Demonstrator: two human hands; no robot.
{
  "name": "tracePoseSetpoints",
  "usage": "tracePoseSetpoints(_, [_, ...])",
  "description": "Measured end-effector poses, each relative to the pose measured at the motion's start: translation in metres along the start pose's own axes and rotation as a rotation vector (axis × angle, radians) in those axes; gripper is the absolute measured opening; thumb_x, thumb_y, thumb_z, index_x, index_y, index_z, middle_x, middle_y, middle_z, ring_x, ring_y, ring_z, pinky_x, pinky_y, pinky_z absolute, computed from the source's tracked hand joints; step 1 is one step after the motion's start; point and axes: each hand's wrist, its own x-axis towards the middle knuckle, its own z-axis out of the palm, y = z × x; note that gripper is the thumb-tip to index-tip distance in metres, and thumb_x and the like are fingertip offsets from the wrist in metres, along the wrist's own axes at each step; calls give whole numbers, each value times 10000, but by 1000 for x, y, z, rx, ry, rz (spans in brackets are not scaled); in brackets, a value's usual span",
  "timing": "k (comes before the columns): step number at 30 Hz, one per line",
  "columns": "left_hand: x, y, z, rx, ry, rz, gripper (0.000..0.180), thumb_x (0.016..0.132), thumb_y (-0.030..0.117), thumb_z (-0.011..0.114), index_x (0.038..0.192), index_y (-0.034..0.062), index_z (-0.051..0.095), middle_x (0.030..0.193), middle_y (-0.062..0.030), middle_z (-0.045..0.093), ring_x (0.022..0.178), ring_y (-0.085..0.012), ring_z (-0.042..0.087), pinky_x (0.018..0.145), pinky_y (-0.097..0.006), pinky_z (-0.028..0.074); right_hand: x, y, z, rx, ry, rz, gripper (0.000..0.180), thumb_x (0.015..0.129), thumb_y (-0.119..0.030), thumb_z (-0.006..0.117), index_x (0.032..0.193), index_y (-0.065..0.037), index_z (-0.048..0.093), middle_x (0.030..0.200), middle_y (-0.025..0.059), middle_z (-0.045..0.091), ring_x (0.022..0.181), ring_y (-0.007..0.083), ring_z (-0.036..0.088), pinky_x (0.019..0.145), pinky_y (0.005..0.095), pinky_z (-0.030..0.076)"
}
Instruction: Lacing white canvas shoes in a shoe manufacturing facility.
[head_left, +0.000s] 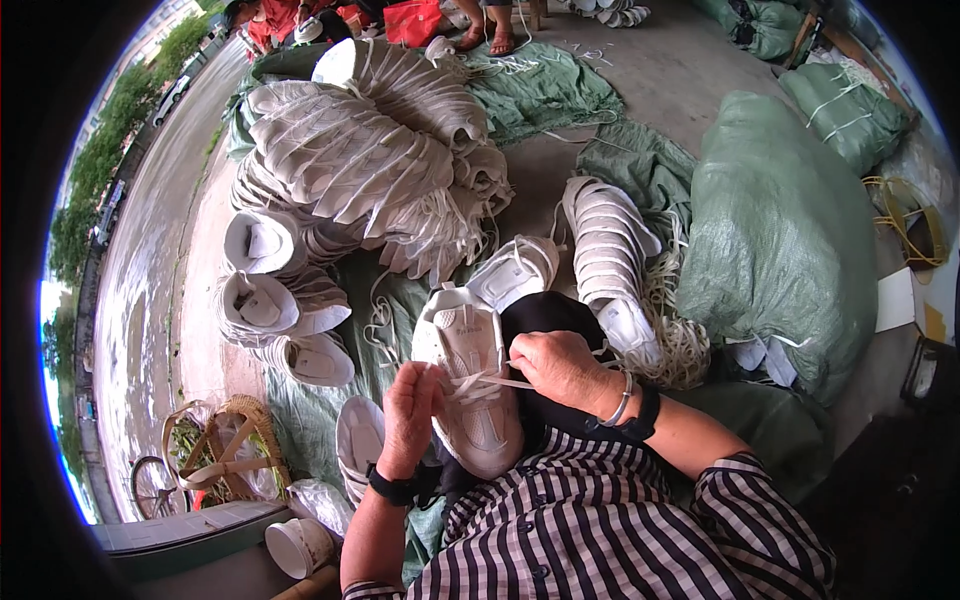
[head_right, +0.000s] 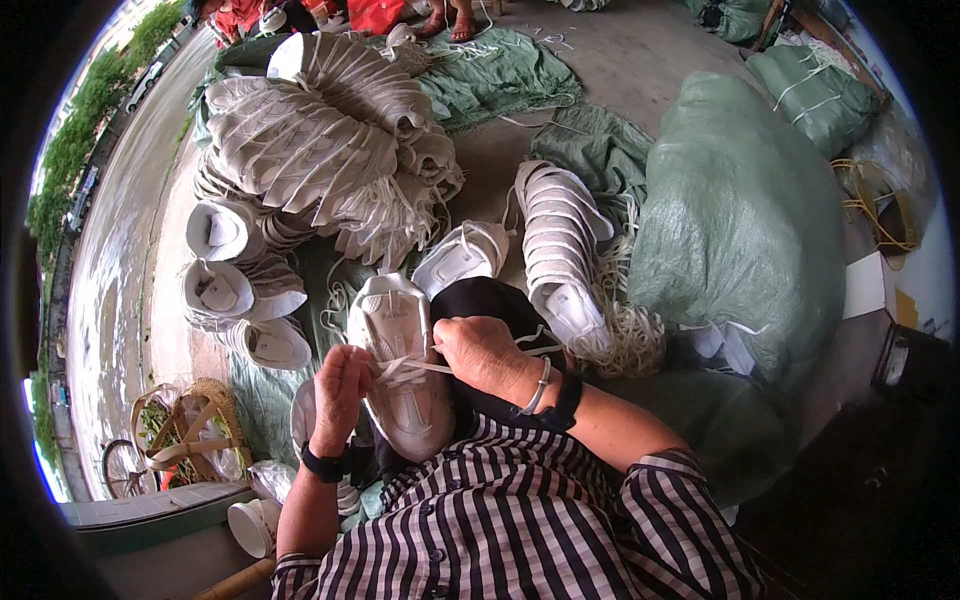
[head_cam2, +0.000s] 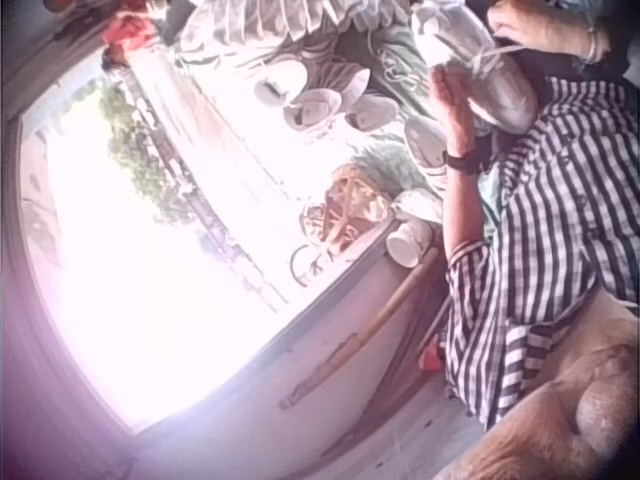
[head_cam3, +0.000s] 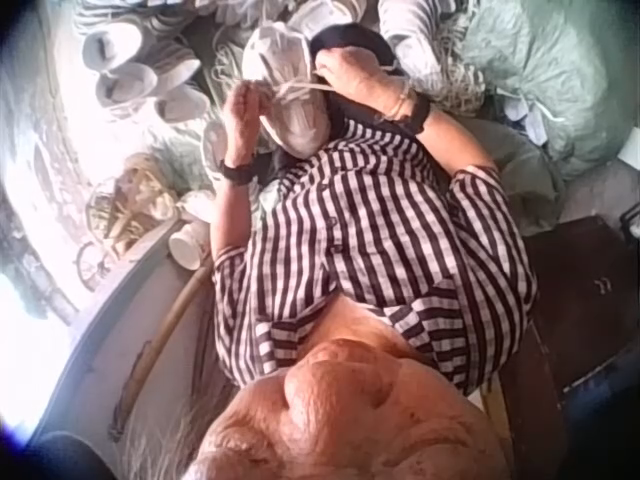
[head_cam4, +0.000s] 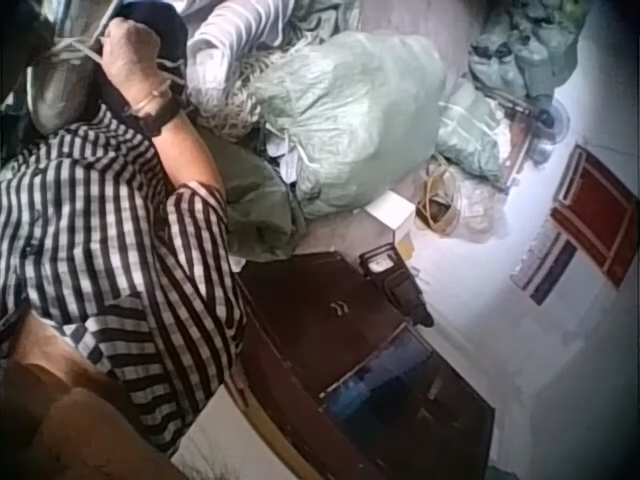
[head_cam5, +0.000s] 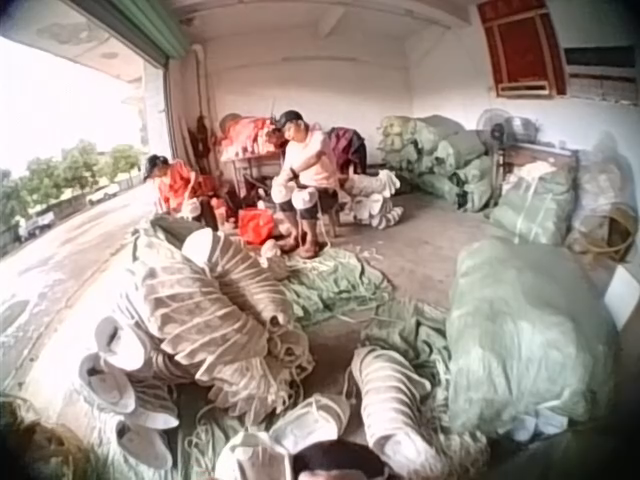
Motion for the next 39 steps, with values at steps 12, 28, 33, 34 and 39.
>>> tracePoseSetpoints(12, [3,5,-12,38,-224,-130,288,941,242,513,774,20,591,620,63,452,544,-23,366,485,-187,276,4,-4,-1,42,-118,-100,49,822,-89,539,825,-42,552,749,131,600,709,317,619,608,398,500])
tracePoseSetpoints(28, [6,12,-1,803,22,254,173,831,176,552,716,47,564,712,-118,596,671,-297,593,588,-405,467,18,-15,-25,-270,-118,-388,101,723,-53,626,809,-59,573,885,86,509,796,248,565,699,357,480])
tracePoseSetpoints(33, [24,24,-12,898,-235,325,144,821,199,575,753,71,578,727,-99,582,724,-290,588,644,-405,492,46,-12,-20,-154,8,-434,71,752,-87,572,815,-68,599,874,101,506,861,268,545,743,372,460])
tracePoseSetpoints(34, [26,25,-18,932,-241,383,107,789,177,620,782,75,587,771,-92,578,762,-289,580,662,-399,487,53,-13,-15,-135,-7,-436,80,758,-100,573,825,-77,610,870,97,513,864,269,546,746,374,458])
tracePoseSetpoints(39, [38,49,-24,980,-299,617,401,625,136,764,978,120,573,1042,-84,512,972,-297,501,835,-407,442,92,-4,36,136,-125,-337,128,705,-109,623,826,-111,665,841,82,606,819,261,603,718,369,474])
